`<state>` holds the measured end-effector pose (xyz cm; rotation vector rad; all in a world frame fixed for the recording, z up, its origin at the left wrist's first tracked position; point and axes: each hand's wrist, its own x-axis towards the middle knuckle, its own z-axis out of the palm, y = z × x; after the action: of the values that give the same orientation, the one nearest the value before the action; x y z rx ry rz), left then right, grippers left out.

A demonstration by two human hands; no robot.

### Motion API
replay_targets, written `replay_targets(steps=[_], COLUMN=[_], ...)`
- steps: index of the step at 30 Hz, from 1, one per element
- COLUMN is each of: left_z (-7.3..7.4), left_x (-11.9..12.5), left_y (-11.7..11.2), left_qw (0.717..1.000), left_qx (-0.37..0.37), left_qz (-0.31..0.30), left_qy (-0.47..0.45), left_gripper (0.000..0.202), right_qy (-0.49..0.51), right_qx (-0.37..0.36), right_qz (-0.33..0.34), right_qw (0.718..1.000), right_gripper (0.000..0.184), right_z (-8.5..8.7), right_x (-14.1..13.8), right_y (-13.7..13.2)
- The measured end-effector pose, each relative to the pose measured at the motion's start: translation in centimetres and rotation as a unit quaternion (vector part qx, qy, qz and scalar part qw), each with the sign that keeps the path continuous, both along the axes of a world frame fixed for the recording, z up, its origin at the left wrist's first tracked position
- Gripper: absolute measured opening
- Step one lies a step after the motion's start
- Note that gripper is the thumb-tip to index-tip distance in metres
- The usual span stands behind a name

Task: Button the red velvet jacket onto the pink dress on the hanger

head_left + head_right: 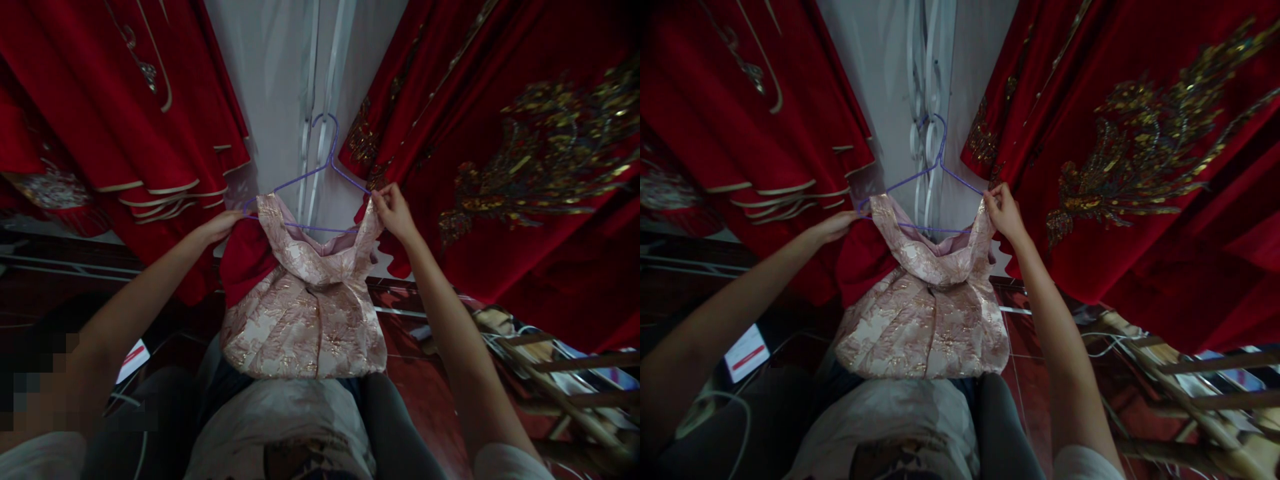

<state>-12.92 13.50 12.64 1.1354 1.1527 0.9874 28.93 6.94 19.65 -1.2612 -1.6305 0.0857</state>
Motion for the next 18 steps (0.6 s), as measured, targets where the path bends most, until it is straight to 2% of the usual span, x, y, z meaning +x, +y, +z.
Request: replay_targets(steps=[2,5,8,10,12,15,18], left_z=[1.8,5.1,8.3,9.8,10.6,10.9,11.1], left_x=[0.1,1.2,3.6,5.8,8.1,10.6,11.1], left_y=[0.9,1.1,-0.7,-2.8,-5.3,-8.2,-8.7], left_qw=[0.997,0.982,0.940,0.906,0.873,0.839,0.818], left_qx=[0.043,0.173,0.327,0.406,0.468,0.515,0.533], left_qz=[0.048,0.068,0.085,0.068,0.039,-0.011,-0.050], left_qy=[-0.032,-0.023,0.057,0.103,0.135,0.178,0.211], left_gripper=[0.015,0.014,0.021,0.025,0.028,0.033,0.036], right_qy=[0.001,-0.007,-0.021,-0.010,0.012,0.033,0.015], right_qx=[-0.002,-0.004,-0.013,-0.041,-0.076,-0.108,-0.129], right_qz=[0.000,0.008,0.027,0.052,0.082,0.109,0.109], right_qw=[1.000,1.000,0.999,0.998,0.994,0.988,0.985], right_gripper=[0.032,0.033,0.035,0.038,0.040,0.042,0.044], right_z=[0.1,0.4,1.0,1.5,2.0,2.5,2.8], right_x=[-0.1,-0.2,-0.5,-0.7,-0.8,-0.9,-0.3], right_y=[-0.1,-0.6,-1.6,-2.4,-3.1,-3.5,-2.7])
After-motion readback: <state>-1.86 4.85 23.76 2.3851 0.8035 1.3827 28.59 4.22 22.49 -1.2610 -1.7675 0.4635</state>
